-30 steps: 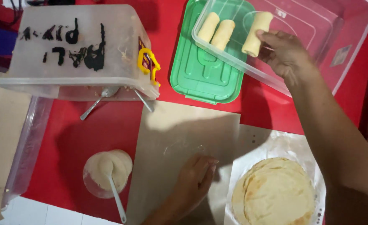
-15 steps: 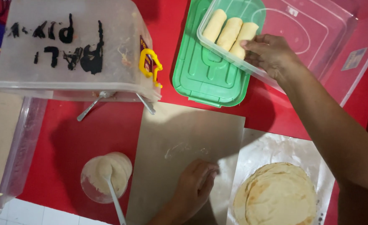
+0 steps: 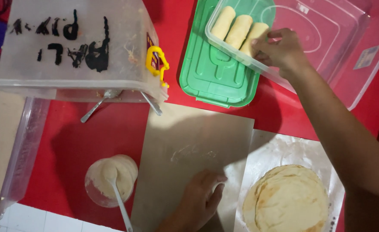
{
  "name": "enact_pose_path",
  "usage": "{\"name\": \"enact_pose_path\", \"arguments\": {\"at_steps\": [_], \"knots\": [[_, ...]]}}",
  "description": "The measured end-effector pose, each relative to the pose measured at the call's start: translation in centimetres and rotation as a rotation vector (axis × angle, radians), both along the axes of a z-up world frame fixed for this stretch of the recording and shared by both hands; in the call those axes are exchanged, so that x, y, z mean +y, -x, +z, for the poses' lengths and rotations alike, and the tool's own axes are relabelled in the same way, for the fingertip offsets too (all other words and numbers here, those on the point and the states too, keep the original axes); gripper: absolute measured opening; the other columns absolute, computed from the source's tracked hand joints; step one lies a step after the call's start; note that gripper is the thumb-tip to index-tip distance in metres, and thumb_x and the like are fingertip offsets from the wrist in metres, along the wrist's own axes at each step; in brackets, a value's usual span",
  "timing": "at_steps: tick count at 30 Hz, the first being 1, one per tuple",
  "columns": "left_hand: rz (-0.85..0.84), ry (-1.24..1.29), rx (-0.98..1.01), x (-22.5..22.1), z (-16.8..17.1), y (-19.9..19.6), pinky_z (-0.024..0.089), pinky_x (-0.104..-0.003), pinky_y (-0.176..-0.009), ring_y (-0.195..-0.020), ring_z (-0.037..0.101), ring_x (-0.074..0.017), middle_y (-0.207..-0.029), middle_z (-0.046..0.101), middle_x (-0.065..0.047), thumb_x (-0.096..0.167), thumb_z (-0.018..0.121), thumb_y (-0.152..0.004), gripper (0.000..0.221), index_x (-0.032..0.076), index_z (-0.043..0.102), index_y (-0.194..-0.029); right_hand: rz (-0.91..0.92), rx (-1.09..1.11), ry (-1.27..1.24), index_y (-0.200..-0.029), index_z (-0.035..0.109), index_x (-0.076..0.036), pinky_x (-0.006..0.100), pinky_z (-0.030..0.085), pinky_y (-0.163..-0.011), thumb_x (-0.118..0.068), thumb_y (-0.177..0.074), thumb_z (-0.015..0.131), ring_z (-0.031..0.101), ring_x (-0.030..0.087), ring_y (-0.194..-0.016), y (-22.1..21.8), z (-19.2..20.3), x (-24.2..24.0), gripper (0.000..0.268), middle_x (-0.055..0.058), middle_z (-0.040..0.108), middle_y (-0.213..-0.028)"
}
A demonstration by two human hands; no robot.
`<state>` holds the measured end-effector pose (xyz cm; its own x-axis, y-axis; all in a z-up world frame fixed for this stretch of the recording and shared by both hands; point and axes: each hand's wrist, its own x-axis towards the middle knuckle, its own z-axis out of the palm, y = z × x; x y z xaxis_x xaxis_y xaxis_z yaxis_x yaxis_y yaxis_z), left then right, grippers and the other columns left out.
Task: Filling crepes with a mixture and cheese sticks and rolling them up
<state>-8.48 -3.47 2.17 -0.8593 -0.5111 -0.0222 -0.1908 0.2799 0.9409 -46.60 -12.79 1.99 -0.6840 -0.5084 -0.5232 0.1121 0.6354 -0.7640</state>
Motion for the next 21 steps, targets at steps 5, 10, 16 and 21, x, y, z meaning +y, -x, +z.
{"name": "enact_pose_path", "arguments": {"at_steps": [5, 10, 16, 21], "knots": [[-0.037, 0.027, -0.037, 0.9, -0.7, -0.9, 0.051, -0.04, -0.082, -0.093, 0.064, -0.0298, -0.101, 0.066, -0.013, 0.014, 0.054, -0.102, 0.017, 0.005, 0.066, -0.109, 0.032, 0.059, 0.113, -0.125, 0.058, -0.001, 0.028, 0.069, -0.064, -0.018, -0.089, 0.084, 0.074, 0.018, -0.069, 1.0, -2.1, 0.3, 0.047, 0.012, 0.071, -0.096], [-0.04, 0.066, 0.003, 2.1, -1.6, -1.7, 0.05, -0.042, -0.079, -0.088, 0.063, -0.0311, -0.097, 0.066, -0.013, 0.015, 0.055, -0.101, 0.016, 0.005, 0.066, -0.107, 0.007, 0.068, 0.08, -0.121, 0.06, -0.004, 0.026, 0.069, -0.064, -0.022, -0.091, 0.081, 0.077, 0.017, -0.068, 0.3, -0.8, 0.5, 0.041, 0.011, 0.07, -0.105], [-0.12, 0.09, 0.03, 2.4, -1.5, -3.2, 0.049, -0.043, -0.083, -0.092, 0.062, -0.034, -0.103, 0.065, -0.017, 0.008, 0.058, -0.098, 0.014, 0.003, 0.065, -0.11, 0.256, 0.36, 0.143, -0.13, 0.062, 0.005, 0.032, 0.066, -0.059, 0.003, -0.093, 0.054, 0.074, 0.022, -0.065, 3.0, -4.0, 2.4, 0.038, 0.02, 0.073, -0.095], [-0.144, 0.259, 0.154, 2.6, -1.0, -4.0, 0.05, -0.042, -0.08, -0.086, 0.064, -0.0316, -0.099, 0.068, -0.014, 0.007, 0.057, -0.102, 0.01, 0.004, 0.065, -0.107, 0.47, 0.466, -0.005, -0.145, 0.056, -0.009, 0.039, 0.037, -0.115, 0.002, -0.104, 0.04, 0.056, 0.03, -0.131, 0.8, -0.5, 3.5, 0.045, 0.013, 0.057, -0.144]]}}
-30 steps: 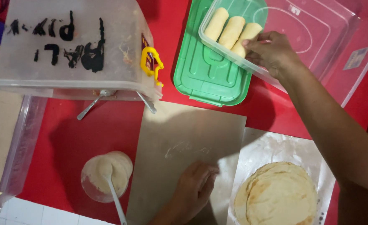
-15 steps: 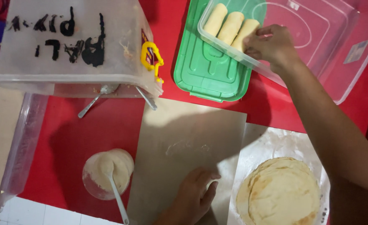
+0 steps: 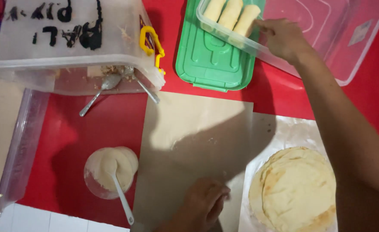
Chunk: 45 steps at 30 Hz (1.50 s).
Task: Filling crepes with a mixture and cheese sticks and rolling them up
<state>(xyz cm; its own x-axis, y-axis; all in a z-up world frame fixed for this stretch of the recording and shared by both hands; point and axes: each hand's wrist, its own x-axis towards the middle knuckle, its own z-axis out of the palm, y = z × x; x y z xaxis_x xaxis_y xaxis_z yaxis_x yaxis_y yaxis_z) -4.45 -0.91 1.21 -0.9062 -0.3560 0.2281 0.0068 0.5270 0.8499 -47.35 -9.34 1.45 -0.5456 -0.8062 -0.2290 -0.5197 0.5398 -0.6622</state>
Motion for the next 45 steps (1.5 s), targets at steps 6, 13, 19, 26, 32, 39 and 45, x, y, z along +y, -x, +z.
{"name": "enact_pose_path", "arguments": {"at_steps": [6, 13, 19, 26, 32, 39, 45], "knots": [[-0.207, 0.215, 0.176, 1.0, -2.8, -2.0, 0.044, -0.046, -0.074, -0.079, 0.055, -0.0336, -0.093, 0.06, -0.019, 0.001, 0.055, -0.101, 0.01, -0.006, 0.062, -0.103, -0.051, 0.27, 0.034, -0.15, 0.053, -0.003, 0.034, 0.059, -0.061, 0.01, -0.099, 0.035, 0.069, 0.023, -0.089, -1.3, 2.1, 3.0, 0.056, 0.021, 0.051, -0.15], [-0.37, 0.498, 0.106, 0.0, -0.3, -3.2, 0.049, -0.047, -0.078, -0.092, 0.058, -0.0339, -0.107, 0.061, -0.016, -0.002, 0.069, -0.09, 0.024, 0.002, 0.068, -0.114, 0.221, 0.629, 0.388, -0.125, 0.071, 0.003, 0.048, 0.047, -0.074, 0.002, -0.112, 0.058, 0.066, 0.035, -0.093, -5.2, 3.1, 13.6, 0.018, 0.018, 0.073, -0.111], [-0.46, 0.601, 0.229, 1.4, 0.4, -4.0, 0.051, -0.049, -0.092, -0.099, 0.06, -0.0348, -0.104, 0.061, -0.02, -0.001, 0.066, -0.097, 0.014, -0.003, 0.065, -0.111, 0.17, 0.612, 0.413, -0.13, 0.075, 0.015, 0.042, 0.056, -0.099, 0.008, -0.119, 0.066, 0.07, 0.032, -0.116, -13.6, 4.9, 25.6, 0.016, 0.023, 0.075, -0.127], [-0.552, 0.776, 0.209, 3.3, -2.3, -4.5, 0.045, -0.049, -0.113, -0.116, 0.065, -0.0352, -0.123, 0.072, -0.018, 0.011, 0.078, -0.092, 0.028, 0.003, 0.073, -0.118, -0.068, 0.522, 0.502, -0.138, 0.066, 0.016, 0.046, 0.04, -0.136, 0.017, -0.132, 0.065, 0.059, 0.023, -0.103, -22.3, 0.9, 41.1, 0.007, 0.024, 0.07, -0.12], [-0.554, 0.78, 0.339, 4.3, -7.4, 0.6, 0.044, -0.05, -0.118, -0.126, 0.065, -0.0355, -0.13, 0.071, -0.017, 0.009, 0.076, -0.097, 0.03, 0.006, 0.07, -0.126, -0.096, 0.667, 0.219, -0.121, 0.076, 0.003, 0.04, 0.062, -0.087, -0.002, -0.097, 0.079, 0.072, 0.029, -0.095, -31.0, -1.3, 43.9, 0.025, 0.023, 0.076, -0.116], [-0.617, 0.763, 0.202, 5.8, -9.1, 5.4, 0.04, -0.047, -0.118, -0.134, 0.055, -0.0359, -0.141, 0.061, -0.019, 0.015, 0.066, -0.1, 0.032, 0.006, 0.067, -0.13, 0.042, 0.824, 0.367, -0.121, 0.077, -0.003, 0.036, 0.053, -0.078, -0.01, -0.094, 0.082, 0.059, 0.026, -0.092, -31.8, -6.1, 42.8, 0.029, 0.008, 0.072, -0.105], [-0.577, 0.797, 0.316, 6.0, -11.4, 7.0, 0.045, -0.049, -0.112, -0.123, 0.065, -0.0348, -0.123, 0.072, -0.012, 0.03, 0.073, -0.097, 0.025, 0.01, 0.074, -0.112, -0.035, 0.778, 0.429, -0.111, 0.079, -0.009, 0.044, 0.054, -0.084, -0.017, -0.088, 0.085, 0.065, 0.033, -0.093, -33.3, -5.4, 40.3, 0.025, 0.011, 0.07, -0.093]]}}
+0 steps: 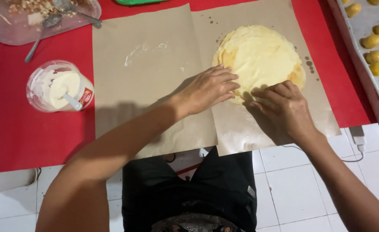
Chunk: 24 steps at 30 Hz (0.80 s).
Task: Filling crepes with a mixture and cheese sticks and rolling them up
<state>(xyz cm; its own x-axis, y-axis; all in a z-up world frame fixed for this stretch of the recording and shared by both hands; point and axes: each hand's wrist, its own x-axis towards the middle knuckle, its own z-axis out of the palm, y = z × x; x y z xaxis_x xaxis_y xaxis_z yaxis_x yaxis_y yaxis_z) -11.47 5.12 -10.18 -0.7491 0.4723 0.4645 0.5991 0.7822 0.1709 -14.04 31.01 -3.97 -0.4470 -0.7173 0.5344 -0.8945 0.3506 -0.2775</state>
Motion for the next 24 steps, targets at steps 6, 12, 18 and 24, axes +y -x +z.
{"name": "enact_pose_path", "arguments": {"at_steps": [6, 12, 18, 24], "knots": [[0.028, 0.066, -0.006, 0.8, -1.0, 1.1, 0.043, -0.047, -0.113, -0.122, 0.066, -0.0298, -0.116, 0.072, -0.007, 0.031, 0.073, -0.098, 0.019, 0.016, 0.075, -0.11, -0.084, -0.022, -0.018, -0.105, 0.078, -0.015, 0.04, 0.049, -0.084, -0.032, -0.094, 0.083, 0.063, 0.029, -0.093, 1.5, -3.3, 0.0, 0.022, 0.007, 0.067, -0.09], [0.005, 0.087, 0.069, 1.1, -1.7, 2.0, 0.044, -0.043, -0.113, -0.121, 0.064, -0.0246, -0.109, 0.07, -0.003, 0.033, 0.071, -0.099, 0.014, 0.02, 0.073, -0.103, -0.164, -0.086, -0.067, -0.103, 0.078, -0.019, 0.039, 0.046, -0.085, -0.041, -0.091, 0.082, 0.062, 0.026, -0.095, 0.8, -2.4, -0.8, 0.025, 0.005, 0.066, -0.09], [-0.094, -0.114, -0.018, 1.4, 0.1, 3.4, 0.048, -0.043, -0.104, -0.107, 0.065, -0.026, -0.101, 0.068, -0.005, 0.026, 0.069, -0.098, 0.013, 0.013, 0.07, -0.1, -0.182, -0.213, -0.086, -0.101, 0.079, -0.016, 0.04, 0.047, -0.085, -0.03, -0.093, 0.08, 0.063, 0.029, -0.093, 1.6, -1.3, -0.9, 0.017, 0.009, 0.068, -0.09], [-0.103, -0.252, -0.165, 2.1, 1.0, 4.7, 0.051, -0.046, -0.091, -0.098, 0.066, -0.0312, -0.096, 0.07, -0.011, 0.034, 0.067, -0.098, 0.028, 0.01, 0.067, -0.112, -0.207, -0.568, -0.025, -0.108, 0.076, -0.017, 0.038, 0.048, -0.075, -0.026, -0.101, 0.073, 0.071, 0.026, -0.091, 4.2, 0.7, -0.7, 0.012, 0.008, 0.075, -0.091]]}}
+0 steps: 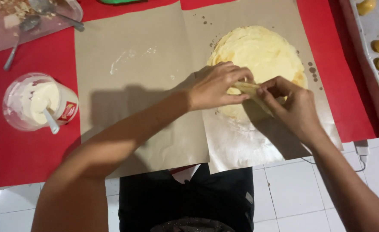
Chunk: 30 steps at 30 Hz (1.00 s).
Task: Filling crepes with a mixture and cheese sticks and rolling them up
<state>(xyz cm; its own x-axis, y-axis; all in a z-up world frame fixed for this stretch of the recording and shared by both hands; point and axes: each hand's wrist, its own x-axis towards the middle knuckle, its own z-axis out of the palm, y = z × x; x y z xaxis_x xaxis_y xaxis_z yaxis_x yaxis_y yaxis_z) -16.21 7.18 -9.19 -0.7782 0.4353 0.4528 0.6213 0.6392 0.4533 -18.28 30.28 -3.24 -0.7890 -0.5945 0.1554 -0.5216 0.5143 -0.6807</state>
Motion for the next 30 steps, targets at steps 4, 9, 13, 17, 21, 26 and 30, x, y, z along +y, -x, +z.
{"name": "enact_pose_path", "arguments": {"at_steps": [4, 9, 13, 17, 21, 26, 30], "knots": [[0.131, -0.056, -0.271, -0.2, -0.4, 0.6, 0.046, -0.036, -0.094, -0.105, 0.061, -0.0178, -0.11, 0.069, -0.003, 0.021, 0.075, -0.093, 0.04, 0.013, 0.058, -0.129, 0.014, -0.388, 0.106, -0.107, 0.069, -0.002, 0.025, 0.058, -0.074, -0.009, -0.101, 0.066, 0.07, 0.017, -0.089, 1.3, 1.8, 0.0, 0.009, 0.01, 0.075, -0.1], [0.178, -0.114, -0.33, -1.2, 2.1, 2.0, 0.044, -0.029, -0.07, -0.081, 0.054, -0.0139, -0.086, 0.061, 0.0, 0.019, 0.073, -0.095, 0.008, 0.013, 0.074, -0.092, -0.034, -0.573, 0.119, -0.106, 0.067, -0.004, 0.032, 0.061, -0.086, -0.01, -0.103, 0.06, 0.07, 0.021, -0.099, 5.0, 1.8, 0.6, 0.01, 0.011, 0.074, -0.108], [0.111, -0.334, -0.561, -1.8, 3.7, 3.7, 0.041, -0.019, -0.059, -0.071, 0.055, -0.007, -0.081, 0.065, 0.004, 0.014, 0.075, -0.096, 0.009, 0.015, 0.069, -0.088, 0.043, -0.789, 0.218, -0.114, 0.071, -0.002, 0.027, 0.049, -0.062, -0.009, -0.094, 0.068, 0.063, 0.017, -0.08, 6.5, 2.5, 0.8, 0.021, 0.009, 0.072, -0.097], [-0.043, -0.426, -0.65, -2.2, 4.3, 5.5, 0.033, -0.021, -0.054, -0.063, 0.046, -0.003, -0.071, 0.058, 0.007, 0.015, 0.073, -0.097, 0.011, 0.013, 0.068, -0.088, -0.04, -0.904, 0.047, -0.116, 0.074, 0.007, 0.034, 0.053, -0.073, 0.008, -0.085, 0.072, 0.067, 0.025, -0.087, 6.3, 4.1, 0.8, 0.031, 0.018, 0.075, -0.098], [-0.104, -0.539, -0.76, -2.4, 4.4, 6.2, 0.042, -0.017, -0.05, -0.07, 0.063, -0.0033, -0.076, 0.065, 0.002, 0.023, 0.074, -0.096, 0.015, 0.011, 0.066, -0.092, -0.018, -0.856, 0.14, -0.095, 0.068, -0.005, 0.027, 0.054, -0.07, -0.001, -0.09, 0.075, 0.067, 0.016, -0.079, 7.6, 1.6, 3.3, 0.009, 0.007, 0.071, -0.083], [-0.104, -0.595, -0.763, -2.7, 4.5, 7.1, 0.041, -0.016, -0.055, -0.07, 0.06, -0.0017, -0.08, 0.065, 0.003, 0.024, 0.074, -0.097, 0.016, 0.012, 0.065, -0.09, -0.017, -0.787, 0.217, -0.1, 0.067, -0.006, 0.026, 0.055, -0.076, -0.009, -0.098, 0.069, 0.069, 0.016, -0.085, 8.6, 1.3, 4.0, 0.004, 0.006, 0.07, -0.09], [-0.068, -0.555, -0.735, -2.5, 5.4, 7.5, 0.051, -0.018, -0.05, -0.079, 0.076, -0.0112, -0.09, 0.078, -0.003, 0.028, 0.07, -0.096, 0.014, 0.015, 0.068, -0.094, 0.02, -0.705, 0.18, -0.107, 0.071, -0.001, 0.03, 0.057, -0.068, -0.008, -0.102, 0.063, 0.067, 0.019, -0.081, 8.4, 4.0, 3.6, 0.012, 0.011, 0.074, -0.097]]}}
